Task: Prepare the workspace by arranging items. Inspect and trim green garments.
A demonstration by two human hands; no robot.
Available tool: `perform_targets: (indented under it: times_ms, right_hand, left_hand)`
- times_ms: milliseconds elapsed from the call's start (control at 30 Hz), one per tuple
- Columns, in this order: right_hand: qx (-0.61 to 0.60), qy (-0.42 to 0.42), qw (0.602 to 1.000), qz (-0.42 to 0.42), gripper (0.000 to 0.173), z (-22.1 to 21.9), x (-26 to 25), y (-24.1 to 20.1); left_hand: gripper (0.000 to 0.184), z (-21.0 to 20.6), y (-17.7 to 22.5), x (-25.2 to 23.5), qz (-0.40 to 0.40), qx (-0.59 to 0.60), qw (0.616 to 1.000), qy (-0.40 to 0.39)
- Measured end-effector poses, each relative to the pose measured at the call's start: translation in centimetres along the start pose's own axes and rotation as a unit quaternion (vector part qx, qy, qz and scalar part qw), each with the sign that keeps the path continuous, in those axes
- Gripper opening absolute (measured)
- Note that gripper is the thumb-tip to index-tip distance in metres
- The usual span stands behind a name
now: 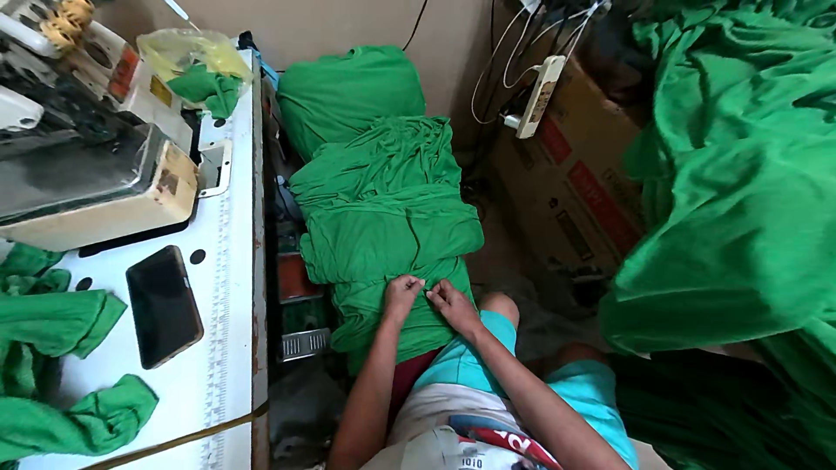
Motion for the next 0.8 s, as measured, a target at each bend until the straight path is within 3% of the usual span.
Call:
perform_targets:
  times_ms: [200, 367, 433, 500, 567, 633, 733, 800]
  right_hand:
    - [-0.003, 0.001, 1.000, 0.004, 0.032, -0.1, -0.1, 0.0]
    - [-0.229, 0.097, 0.968, 0.009, 0.026, 0.6, 0.4, 0.5]
    - [-0.328, 0.141, 0.934, -0.005, 0.021, 0.9, 0.5, 0.7]
    - [-0.392, 0.167, 0.905, -0.010, 0.020, 1.1, 0.4, 0.9]
    - [-0.416, 0.175, 0.893, -0.009, 0.020, 1.1, 0.2, 0.9]
    - [-0.409, 0.174, 0.896, 0.000, 0.020, 1.0, 0.3, 0.8]
    - [-0.371, 0.175, 0.911, 0.031, 0.019, 1.1, 0.9, 0.8]
    - [-0.333, 0.173, 0.925, 0.054, 0.021, 1.5, 1.6, 0.6]
  left_hand:
    - [0.023, 0.1, 0.1, 0.0, -0.002, 0.000, 1.000, -0.001]
    - [0.018, 2.5, -0.3, 1.9, -0.026, 0.150, 0.988, -0.007]
    - [0.039, 4.0, -0.8, 2.8, -0.029, 0.152, 0.988, 0.006]
    - [0.053, 4.6, -0.2, 3.6, -0.047, 0.092, 0.995, 0.013]
    - [0.042, 4.0, 1.5, 4.2, -0.097, -0.015, 0.995, 0.021]
    - [0.032, 2.6, 3.0, 3.8, -0.143, -0.153, 0.978, 0.005]
    - [0.040, 0.6, 3.7, 2.1, -0.110, -0.360, 0.926, -0.033]
    - [0.031, 0.3, 4.0, 1.7, -0.106, -0.389, 0.914, -0.045]
Point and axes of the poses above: each hand's wrist, its own x-axis away from the middle knuckle, its own z-axis out of the back of the hand, y = z × x, the point moved 2 cm from there along -x, towards the middle knuckle, and after that the axes turned 8 degrees about z, right-handed, at the moved point
